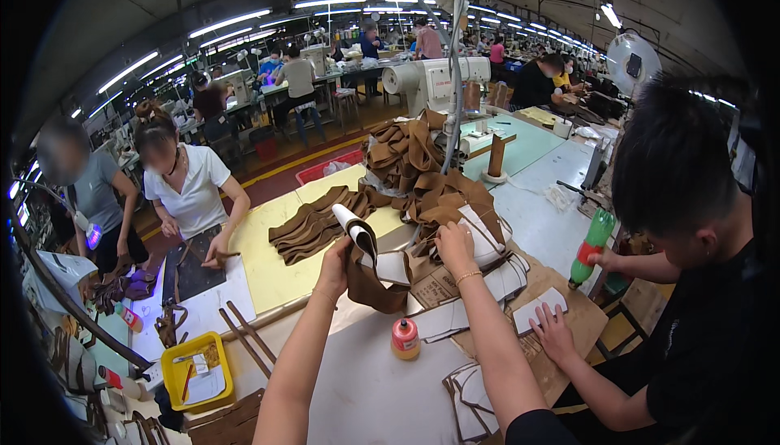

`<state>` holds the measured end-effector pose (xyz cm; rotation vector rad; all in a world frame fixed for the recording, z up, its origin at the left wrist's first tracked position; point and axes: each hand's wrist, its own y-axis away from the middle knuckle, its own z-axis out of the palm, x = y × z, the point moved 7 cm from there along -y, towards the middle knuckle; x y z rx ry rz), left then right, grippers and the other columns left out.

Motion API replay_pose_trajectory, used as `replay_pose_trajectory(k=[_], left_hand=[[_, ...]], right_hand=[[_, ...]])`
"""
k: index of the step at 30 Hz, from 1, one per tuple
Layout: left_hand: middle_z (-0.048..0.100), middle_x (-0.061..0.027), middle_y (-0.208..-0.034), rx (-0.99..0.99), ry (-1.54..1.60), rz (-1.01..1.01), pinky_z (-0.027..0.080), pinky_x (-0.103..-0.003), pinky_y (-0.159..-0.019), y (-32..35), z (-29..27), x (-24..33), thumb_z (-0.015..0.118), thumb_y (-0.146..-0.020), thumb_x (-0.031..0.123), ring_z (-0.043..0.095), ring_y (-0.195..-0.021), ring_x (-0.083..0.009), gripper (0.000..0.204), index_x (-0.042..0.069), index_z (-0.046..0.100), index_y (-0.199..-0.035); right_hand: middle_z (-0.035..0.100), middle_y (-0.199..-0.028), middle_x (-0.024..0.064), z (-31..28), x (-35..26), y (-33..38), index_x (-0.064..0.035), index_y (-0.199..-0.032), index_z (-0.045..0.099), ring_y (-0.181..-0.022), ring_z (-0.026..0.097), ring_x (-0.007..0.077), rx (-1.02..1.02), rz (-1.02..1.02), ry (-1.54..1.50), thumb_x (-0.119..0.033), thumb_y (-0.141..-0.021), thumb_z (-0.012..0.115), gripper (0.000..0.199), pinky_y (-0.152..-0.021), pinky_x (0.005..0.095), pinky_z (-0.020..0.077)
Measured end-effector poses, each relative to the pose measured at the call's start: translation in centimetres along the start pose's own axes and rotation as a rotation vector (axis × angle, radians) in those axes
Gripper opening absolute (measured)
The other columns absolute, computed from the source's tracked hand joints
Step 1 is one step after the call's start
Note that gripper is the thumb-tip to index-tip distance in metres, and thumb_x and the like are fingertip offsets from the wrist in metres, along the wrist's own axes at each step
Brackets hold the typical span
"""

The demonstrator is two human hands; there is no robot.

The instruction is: The person applies glue from a squeeze bottle onto brown leather strips and a folded leather piece on a worktable. They handle the strips and folded piece by hand, aligning and pressing them together. Other workers are visible in the background at separate stations.

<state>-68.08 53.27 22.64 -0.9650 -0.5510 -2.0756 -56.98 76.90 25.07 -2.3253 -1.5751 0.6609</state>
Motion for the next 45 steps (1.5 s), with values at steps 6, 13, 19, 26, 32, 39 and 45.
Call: replay_pose_trajectory(k=[6, 13, 19, 26, 32, 39, 45], left_hand=[[0.064, -0.0062, -0.099, -0.002, -0.065, 0.029, 0.047, -0.035, -0.085, 0.9, 0.6, 0.5, 0.052, -0.092, 0.027, 0.059, -0.092, -0.0198, 0.025, 0.007, 0.059, -0.105], [0.065, -0.0067, -0.106, -0.018, -0.142, 0.076, 0.047, -0.031, -0.088, 2.5, 2.6, 0.9, 0.052, -0.096, 0.023, 0.061, -0.095, -0.0171, 0.026, 0.003, 0.059, -0.110], [0.065, -0.0039, -0.102, -0.003, -0.102, 0.034, 0.048, -0.030, -0.085, 1.8, 0.3, 1.4, 0.055, -0.094, 0.023, 0.061, -0.093, -0.0157, 0.021, 0.006, 0.061, -0.104], [0.067, -0.0048, -0.104, 0.078, 0.006, 0.203, 0.047, -0.032, -0.089, 2.3, -1.5, 6.5, 0.054, -0.095, 0.026, 0.061, -0.097, -0.0183, 0.028, 0.005, 0.063, -0.111], [0.064, -0.0038, -0.109, 0.081, -0.126, 0.397, 0.044, -0.030, -0.093, 4.9, -2.2, 13.4, 0.052, -0.098, 0.028, 0.059, -0.102, -0.0169, 0.030, 0.005, 0.060, -0.116], [0.063, -0.0019, -0.110, 0.116, -0.390, 0.501, 0.045, -0.025, -0.088, 13.8, 3.7, 19.9, 0.052, -0.099, 0.030, 0.058, -0.099, -0.0109, 0.032, 0.004, 0.058, -0.117], [0.065, -0.0009, -0.097, 0.200, -0.566, 0.517, 0.047, -0.022, -0.070, 21.9, 4.5, 19.6, 0.050, -0.101, 0.030, 0.057, -0.084, -0.0066, 0.030, 0.004, 0.059, -0.111]], right_hand=[[0.062, -0.084, 0.0095, -3.6, -0.4, 0.2, -0.0064, -0.087, 0.061, -0.086, 0.060, 0.0283, 0.404, 0.058, -0.189, -0.023, -0.083, 0.068, 0.018, -0.077, 0.0395, 0.0475], [0.068, -0.087, 0.0130, -1.0, 1.3, -1.6, -0.0036, -0.093, 0.052, -0.080, 0.065, 0.0272, 0.469, 0.184, -1.006, -0.037, -0.088, 0.067, 0.037, -0.075, 0.0382, 0.0495], [0.062, -0.113, 0.0147, 1.5, 3.9, -2.7, 0.0002, -0.107, 0.057, -0.098, 0.059, 0.0241, 0.315, 0.341, -0.971, -0.057, -0.089, 0.057, 0.060, -0.085, 0.0335, 0.0474], [0.067, -0.088, 0.0069, 5.7, 9.4, -0.6, 0.0004, -0.103, 0.066, -0.083, 0.066, 0.0154, 0.015, 0.708, -1.041, -0.041, -0.092, 0.055, 0.044, -0.064, 0.0255, 0.0497], [0.071, -0.089, 0.0106, -0.2, 0.6, -0.5, 0.0034, -0.103, 0.068, -0.077, 0.069, 0.0144, -0.028, 0.371, -1.024, -0.027, -0.088, 0.064, 0.034, -0.069, 0.0270, 0.0515], [0.069, -0.087, 0.0062, -12.7, -13.4, 2.3, 0.0016, -0.107, 0.065, -0.080, 0.066, 0.0111, -0.135, -0.110, -1.206, -0.025, -0.091, 0.064, 0.031, -0.069, 0.0244, 0.0499], [0.061, -0.101, 0.0102, -21.1, -26.3, 13.8, -0.0021, -0.116, 0.057, -0.092, 0.061, 0.0217, 0.087, -0.562, -0.972, -0.026, -0.079, 0.078, 0.049, -0.083, 0.0319, 0.0491]])
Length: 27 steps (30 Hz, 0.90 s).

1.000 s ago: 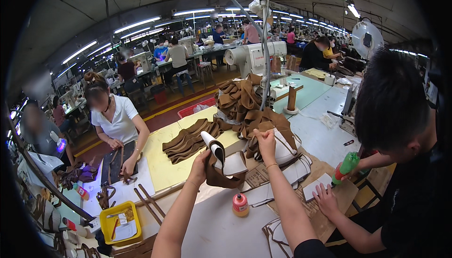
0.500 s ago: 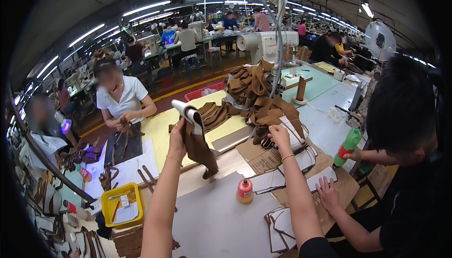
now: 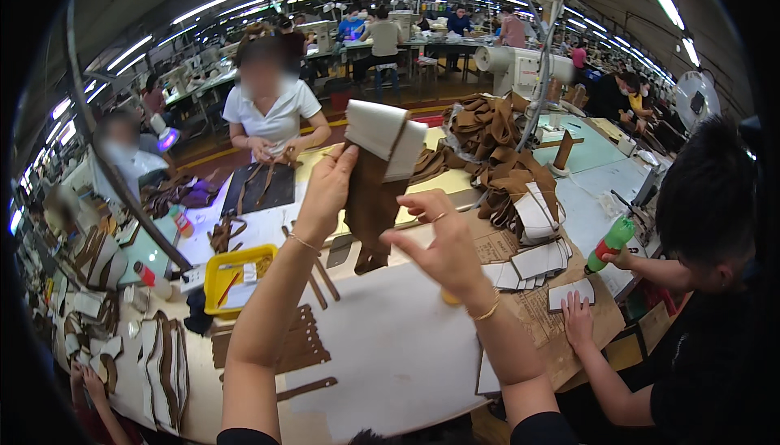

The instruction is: The person applies glue from a squeeze bottle onto brown leather strips and a folded leather piece on a worktable. They handle the strips and folded piece by hand, aligning and pressing them together. Other workers are visible in the background at separate stations.

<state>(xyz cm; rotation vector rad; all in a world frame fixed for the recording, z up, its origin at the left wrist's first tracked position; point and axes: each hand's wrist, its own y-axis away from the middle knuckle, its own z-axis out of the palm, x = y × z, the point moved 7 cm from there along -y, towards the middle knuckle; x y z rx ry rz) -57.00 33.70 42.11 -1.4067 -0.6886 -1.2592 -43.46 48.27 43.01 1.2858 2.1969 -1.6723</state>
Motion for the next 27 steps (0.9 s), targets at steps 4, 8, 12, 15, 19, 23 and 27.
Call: replay_pose_trajectory(k=[4, 8, 12, 15, 19, 23, 27], left_hand=[[0.057, -0.0057, -0.110, -0.063, 0.067, -0.211, 0.058, -0.035, -0.066, 6.3, 2.4, 1.2, 0.047, -0.100, 0.033, 0.059, -0.099, -0.0140, 0.032, 0.010, 0.048, -0.122], [0.048, -0.0067, -0.121, -0.168, 0.313, -0.272, 0.056, -0.041, -0.082, 11.6, 2.0, 1.3, 0.050, -0.098, 0.038, 0.052, -0.109, -0.0152, 0.034, 0.014, 0.042, -0.120], [0.054, -0.0038, -0.116, -0.198, 0.345, -0.377, 0.058, -0.034, -0.082, 16.7, 0.9, 1.2, 0.066, -0.091, 0.019, 0.057, -0.106, -0.0118, 0.048, 0.008, 0.039, -0.128], [0.061, -0.0024, -0.102, -0.319, 0.221, -0.489, 0.059, -0.031, -0.078, 20.5, 0.9, 0.5, 0.069, -0.088, 0.011, 0.063, -0.087, -0.0088, 0.052, 0.004, 0.040, -0.130], [0.064, -0.0024, -0.089, -0.325, 0.089, -0.617, 0.053, -0.022, -0.053, 25.7, 0.0, -0.6, 0.068, -0.086, 0.011, 0.052, -0.054, -0.0034, 0.040, 0.001, 0.052, -0.121], [0.063, 0.0012, -0.076, -0.215, 0.031, -0.759, 0.034, -0.018, -0.041, 29.9, -4.2, -2.7, 0.070, -0.086, 0.021, 0.046, -0.049, -0.0025, 0.030, 0.003, 0.063, -0.109], [0.059, 0.0056, -0.070, -0.306, -0.020, -0.920, 0.025, -0.018, -0.039, 34.1, -6.0, -9.2, 0.072, -0.085, 0.024, 0.039, -0.046, 0.0003, 0.028, 0.006, 0.066, -0.105]], right_hand=[[0.047, -0.123, 0.0160, 2.5, -3.5, 3.4, -0.0065, -0.139, 0.040, -0.109, 0.051, 0.0341, 0.046, -0.041, 0.242, -0.033, -0.068, 0.084, 0.088, -0.094, 0.0399, 0.0442], [0.056, -0.112, 0.0144, 2.4, -4.3, 6.0, -0.0018, -0.127, 0.052, -0.094, 0.060, 0.0234, 0.039, 0.034, 0.040, -0.012, -0.081, 0.073, 0.052, -0.083, 0.0316, 0.0500], [0.064, -0.095, 0.0019, 1.7, -3.4, 8.6, 0.0021, -0.115, 0.059, -0.086, 0.056, 0.0062, -0.099, 0.405, -0.563, -0.003, -0.092, 0.060, 0.024, -0.078, 0.0228, 0.0467], [0.064, -0.106, 0.0041, 1.0, -3.4, 11.0, 0.0036, -0.121, 0.057, -0.094, 0.057, 0.0090, -0.143, 0.534, -0.754, -0.008, -0.092, 0.060, 0.031, -0.084, 0.0248, 0.0467], [0.063, -0.116, 0.0096, -0.8, -2.6, 16.2, 0.0052, -0.124, 0.054, -0.105, 0.059, 0.0153, -0.124, 0.746, -0.917, -0.005, -0.089, 0.062, 0.037, -0.093, 0.0289, 0.0466], [0.061, -0.119, 0.0135, -3.8, -0.5, 22.4, 0.0053, -0.127, 0.051, -0.108, 0.060, 0.0211, 0.007, 0.853, -1.072, -0.003, -0.088, 0.061, 0.041, -0.094, 0.0325, 0.0479], [0.064, -0.112, 0.0112, -2.5, 4.7, 29.2, 0.0061, -0.119, 0.056, -0.101, 0.061, 0.0165, -0.173, 1.101, -0.806, -0.013, -0.089, 0.064, 0.036, -0.088, 0.0305, 0.0496]])
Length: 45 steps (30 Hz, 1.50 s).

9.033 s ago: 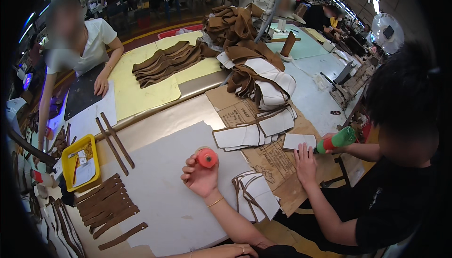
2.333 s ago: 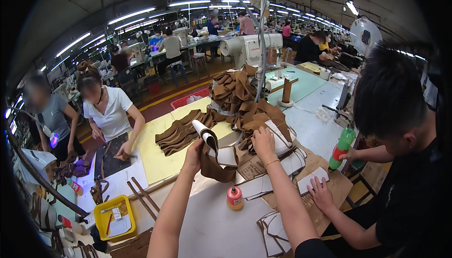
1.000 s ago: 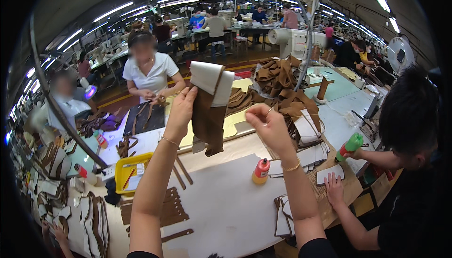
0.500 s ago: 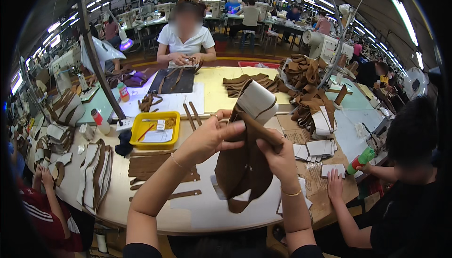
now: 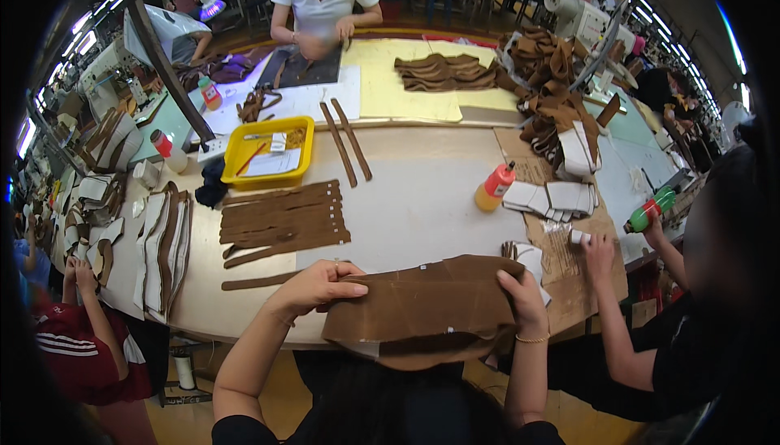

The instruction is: The person applies glue from a squeeze bottle onto brown leather strips and a folded leather piece on a worktable. They handle the strips and folded piece by hand, aligning and pressing them together. Other workers are visible in the background at separate stations.

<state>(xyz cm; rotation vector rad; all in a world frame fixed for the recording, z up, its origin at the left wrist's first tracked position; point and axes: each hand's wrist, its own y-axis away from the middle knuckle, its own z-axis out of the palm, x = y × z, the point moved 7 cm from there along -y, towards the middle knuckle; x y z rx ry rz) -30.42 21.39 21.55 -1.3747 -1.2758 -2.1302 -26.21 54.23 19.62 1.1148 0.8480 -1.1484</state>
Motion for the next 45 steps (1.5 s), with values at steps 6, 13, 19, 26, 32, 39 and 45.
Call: replay_pose_trajectory(k=[6, 13, 19, 26, 32, 39, 45], left_hand=[[0.067, -0.0055, -0.099, 0.212, -0.447, 0.114, 0.049, -0.025, -0.079, -5.8, -3.2, -8.3, 0.073, -0.084, 0.021, 0.061, -0.088, -0.0113, 0.040, -0.001, 0.061, -0.115], [0.067, -0.0132, -0.105, 0.258, -0.438, 0.104, 0.048, -0.030, -0.085, -5.5, -3.1, -8.5, 0.072, -0.081, 0.019, 0.062, -0.095, -0.0188, 0.044, -0.001, 0.060, -0.118], [0.067, -0.0059, -0.104, 0.140, -0.315, 0.256, 0.047, -0.027, -0.084, -3.7, -0.5, -5.5, 0.073, -0.083, 0.017, 0.058, -0.096, -0.0123, 0.040, 0.005, 0.062, -0.119], [0.065, -0.0010, -0.094, 0.049, -0.373, 0.206, 0.046, -0.025, -0.074, -3.0, 0.5, -1.6, 0.076, -0.080, 0.025, 0.056, -0.084, -0.0097, 0.037, 0.010, 0.067, -0.113], [0.068, -0.0026, -0.097, -0.278, -0.087, 0.312, 0.045, -0.027, -0.084, -4.6, 6.3, 1.8, 0.075, -0.082, 0.021, 0.058, -0.092, -0.0095, 0.033, 0.003, 0.067, -0.107], [0.069, -0.0063, -0.095, -0.601, 0.504, 0.220, 0.048, -0.025, -0.082, -5.2, 8.9, 3.0, 0.075, -0.079, 0.010, 0.062, -0.088, -0.0109, 0.029, -0.003, 0.066, -0.104], [0.065, -0.0060, -0.096, -0.271, 0.229, 0.389, 0.047, -0.027, -0.081, -6.7, 6.6, 6.3, 0.071, -0.084, 0.015, 0.058, -0.087, -0.0108, 0.026, 0.000, 0.063, -0.104]], right_hand=[[0.064, -0.103, 0.0143, -0.4, 0.3, -0.8, 0.0015, -0.114, 0.060, -0.095, 0.063, 0.0273, 0.358, -0.398, 0.925, -0.016, -0.084, 0.070, 0.037, -0.085, 0.0327, 0.0489], [0.064, -0.104, 0.0131, 6.0, 0.0, -3.2, -0.0017, -0.113, 0.061, -0.101, 0.061, 0.0278, -0.033, -0.360, 0.908, -0.018, -0.085, 0.068, 0.033, -0.089, 0.0353, 0.0474], [0.063, -0.108, 0.0125, 13.7, 3.2, -6.4, -0.0060, -0.127, 0.054, -0.104, 0.060, 0.0309, -0.496, -0.560, 1.066, -0.033, -0.087, 0.065, 0.049, -0.103, 0.0391, 0.0401], [0.047, -0.061, 0.0008, 14.4, 1.5, -5.8, -0.0014, -0.083, 0.061, -0.063, 0.040, 0.0071, -0.836, -0.010, 0.624, -0.036, -0.093, 0.062, 0.035, -0.057, 0.0261, 0.0371], [0.052, -0.070, -0.0075, 12.1, -2.1, -4.0, -0.0031, -0.081, 0.061, -0.068, 0.042, 0.0024, -0.721, -0.002, 0.151, -0.030, -0.094, 0.063, 0.030, -0.059, 0.0207, 0.0375], [0.053, -0.073, -0.0047, 10.0, -3.0, -2.5, -0.0020, -0.082, 0.060, -0.069, 0.046, 0.0041, -0.568, 0.056, -0.011, -0.033, -0.090, 0.067, 0.032, -0.061, 0.0204, 0.0382], [0.065, -0.092, 0.0064, 7.2, -4.3, -2.3, 0.0027, -0.097, 0.062, -0.084, 0.060, 0.0113, -0.310, -0.037, -0.242, -0.035, -0.090, 0.065, 0.039, -0.076, 0.0247, 0.0489]])
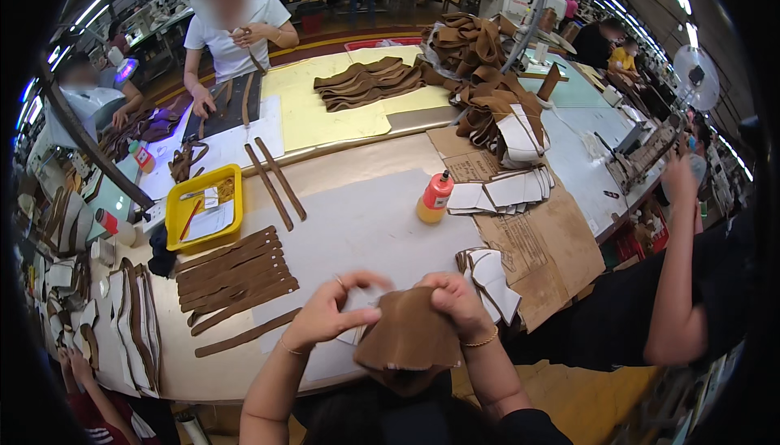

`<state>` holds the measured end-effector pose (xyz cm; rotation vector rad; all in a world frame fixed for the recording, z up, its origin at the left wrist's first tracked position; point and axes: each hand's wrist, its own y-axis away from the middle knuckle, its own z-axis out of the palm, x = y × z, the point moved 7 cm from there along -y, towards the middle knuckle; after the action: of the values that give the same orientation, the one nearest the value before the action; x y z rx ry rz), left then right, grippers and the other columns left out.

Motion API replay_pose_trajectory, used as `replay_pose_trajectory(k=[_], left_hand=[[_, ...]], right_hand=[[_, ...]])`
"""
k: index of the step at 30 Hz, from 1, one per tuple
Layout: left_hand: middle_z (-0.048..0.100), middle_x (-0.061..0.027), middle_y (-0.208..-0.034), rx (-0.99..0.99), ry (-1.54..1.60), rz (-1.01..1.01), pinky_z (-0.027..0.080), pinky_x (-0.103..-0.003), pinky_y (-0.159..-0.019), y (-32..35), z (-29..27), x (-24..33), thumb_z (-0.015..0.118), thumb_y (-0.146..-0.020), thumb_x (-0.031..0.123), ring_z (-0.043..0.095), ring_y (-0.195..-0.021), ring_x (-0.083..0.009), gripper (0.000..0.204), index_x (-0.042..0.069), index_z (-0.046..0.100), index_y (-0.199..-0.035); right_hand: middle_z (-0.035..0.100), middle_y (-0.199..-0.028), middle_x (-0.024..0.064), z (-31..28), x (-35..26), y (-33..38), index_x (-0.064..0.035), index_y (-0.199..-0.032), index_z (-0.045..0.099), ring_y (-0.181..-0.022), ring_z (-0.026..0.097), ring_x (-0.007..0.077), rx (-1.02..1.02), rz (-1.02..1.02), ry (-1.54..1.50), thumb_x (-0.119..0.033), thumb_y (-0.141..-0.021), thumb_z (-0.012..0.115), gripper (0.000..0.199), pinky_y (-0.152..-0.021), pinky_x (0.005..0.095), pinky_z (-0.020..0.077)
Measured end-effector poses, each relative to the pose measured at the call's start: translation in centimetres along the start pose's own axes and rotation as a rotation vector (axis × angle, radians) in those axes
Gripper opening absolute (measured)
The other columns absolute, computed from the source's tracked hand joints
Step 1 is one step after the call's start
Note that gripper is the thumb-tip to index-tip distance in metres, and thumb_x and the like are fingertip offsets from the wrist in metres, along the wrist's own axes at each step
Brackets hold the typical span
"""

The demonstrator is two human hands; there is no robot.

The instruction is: The person applies glue from a squeeze bottle onto brown leather strips and a folded leather piece on a worktable. They handle the strips and folded piece by hand, aligning and pressing them together. Other workers are visible in the background at separate stations.

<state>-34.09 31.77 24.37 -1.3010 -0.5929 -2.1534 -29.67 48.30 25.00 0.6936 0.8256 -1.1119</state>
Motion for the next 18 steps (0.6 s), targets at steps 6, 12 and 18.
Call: replay_pose_trajectory(k=[6, 12, 18], left_hand=[[0.066, -0.0135, -0.082, 0.017, -0.095, -0.080, 0.048, -0.032, -0.079, 3.5, -1.0, -0.8, 0.035, -0.100, 0.049, 0.063, -0.078, -0.0213, 0.062, -0.007, 0.061, -0.096], [0.066, -0.0081, -0.091, 0.357, -0.127, 0.022, 0.049, -0.030, -0.082, 4.4, -0.8, -0.7, 0.042, -0.102, 0.038, 0.061, -0.085, -0.0137, 0.048, -0.005, 0.063, -0.103], [0.067, -0.0124, -0.079, 0.536, 0.123, 0.057, 0.056, -0.032, -0.066, 5.4, -5.7, -3.0, 0.049, -0.100, 0.029, 0.068, -0.071, -0.0214, 0.036, -0.001, 0.062, -0.086]], right_hand=[[0.066, -0.099, 0.0135, -1.2, -0.8, 0.1, 0.0082, -0.104, 0.061, -0.089, 0.063, 0.0173, 0.233, -0.169, 0.013, -0.030, -0.095, 0.052, 0.040, -0.083, 0.0293, 0.0495], [0.056, -0.083, -0.0013, 2.1, -0.8, -0.7, 0.0044, -0.098, 0.063, -0.075, 0.046, 0.0064, 0.026, -0.121, 0.402, -0.011, -0.096, 0.055, 0.018, -0.067, 0.0232, 0.0394], [0.063, -0.088, 0.0005, -1.5, 2.1, 0.7, 0.0038, -0.104, 0.063, -0.080, 0.054, 0.0054, 0.317, -0.141, 0.379, -0.013, -0.099, 0.052, 0.021, -0.072, 0.0199, 0.0445]])
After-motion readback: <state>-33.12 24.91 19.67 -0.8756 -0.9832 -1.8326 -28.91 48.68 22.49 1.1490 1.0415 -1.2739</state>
